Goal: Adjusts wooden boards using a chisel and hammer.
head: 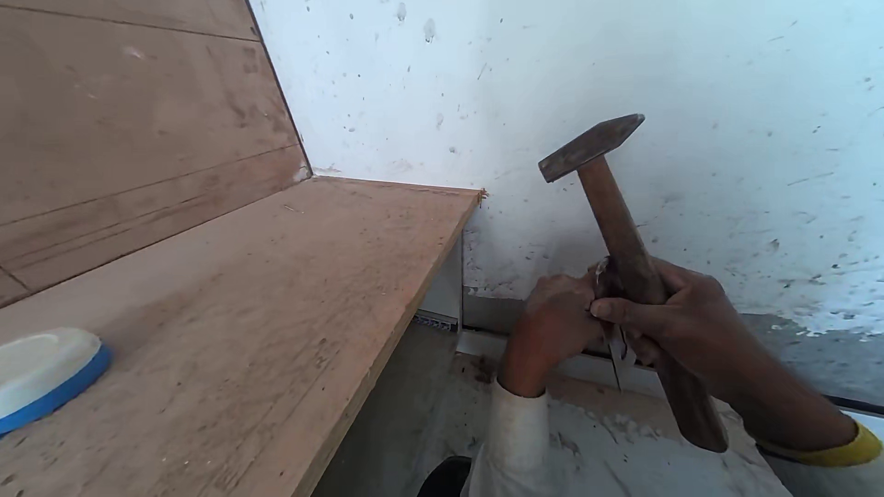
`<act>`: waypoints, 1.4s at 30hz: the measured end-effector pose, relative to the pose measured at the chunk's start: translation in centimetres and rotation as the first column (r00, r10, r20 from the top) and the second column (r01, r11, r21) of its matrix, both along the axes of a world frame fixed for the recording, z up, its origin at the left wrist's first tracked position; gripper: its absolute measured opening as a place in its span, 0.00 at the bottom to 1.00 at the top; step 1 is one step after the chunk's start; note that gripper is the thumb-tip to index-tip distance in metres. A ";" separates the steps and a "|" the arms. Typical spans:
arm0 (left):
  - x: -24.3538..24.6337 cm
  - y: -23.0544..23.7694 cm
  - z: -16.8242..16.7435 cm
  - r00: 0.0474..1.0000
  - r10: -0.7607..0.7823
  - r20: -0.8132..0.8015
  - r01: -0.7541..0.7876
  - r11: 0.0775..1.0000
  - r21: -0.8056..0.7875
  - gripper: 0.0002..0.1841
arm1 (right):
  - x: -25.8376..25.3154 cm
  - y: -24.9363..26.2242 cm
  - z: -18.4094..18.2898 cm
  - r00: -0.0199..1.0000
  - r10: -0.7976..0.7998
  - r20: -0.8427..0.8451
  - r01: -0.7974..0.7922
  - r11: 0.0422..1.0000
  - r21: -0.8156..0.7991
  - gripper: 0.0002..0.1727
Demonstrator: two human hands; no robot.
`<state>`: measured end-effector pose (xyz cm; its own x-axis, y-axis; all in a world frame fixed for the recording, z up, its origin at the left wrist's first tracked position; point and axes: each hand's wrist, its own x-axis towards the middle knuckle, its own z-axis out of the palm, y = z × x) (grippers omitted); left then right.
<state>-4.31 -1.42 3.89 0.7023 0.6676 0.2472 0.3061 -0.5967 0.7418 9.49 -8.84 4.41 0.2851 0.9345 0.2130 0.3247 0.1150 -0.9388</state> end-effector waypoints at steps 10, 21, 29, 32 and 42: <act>0.3 0.0 -0.2 0.984 -0.172 -0.033 0.157 0.947 -0.279 0.07 | 3.8 -0.9 0.8 0.969 0.203 -0.142 -0.225 0.960 -0.166 0.05; -1.3 1.4 -2.5 0.850 -0.381 0.364 0.471 0.859 -0.201 0.13 | 3.8 -1.3 3.6 0.963 0.191 0.192 -0.187 0.982 -0.041 0.05; 1.4 -0.1 -2.6 0.765 0.311 0.564 -0.368 0.930 -0.012 0.09 | 2.7 -0.6 4.0 0.953 0.026 0.302 -0.128 0.937 0.324 0.25; 1.0 2.1 -3.3 0.277 0.410 0.869 -0.584 0.790 -0.187 0.13 | 4.3 -1.8 2.2 0.973 -0.042 0.225 -0.062 0.898 0.436 0.26; 2.9 7.7 -5.8 0.109 0.357 0.928 -0.786 0.602 -0.139 0.18 | 7.4 -6.0 -4.5 0.988 0.104 -0.115 -0.061 0.942 0.331 0.21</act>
<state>-1.36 6.27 -1.93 -0.5985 0.4760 0.6443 0.0511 -0.7800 0.6237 16.89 -14.87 -0.14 0.2553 0.8414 0.4763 0.1795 0.4428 -0.8785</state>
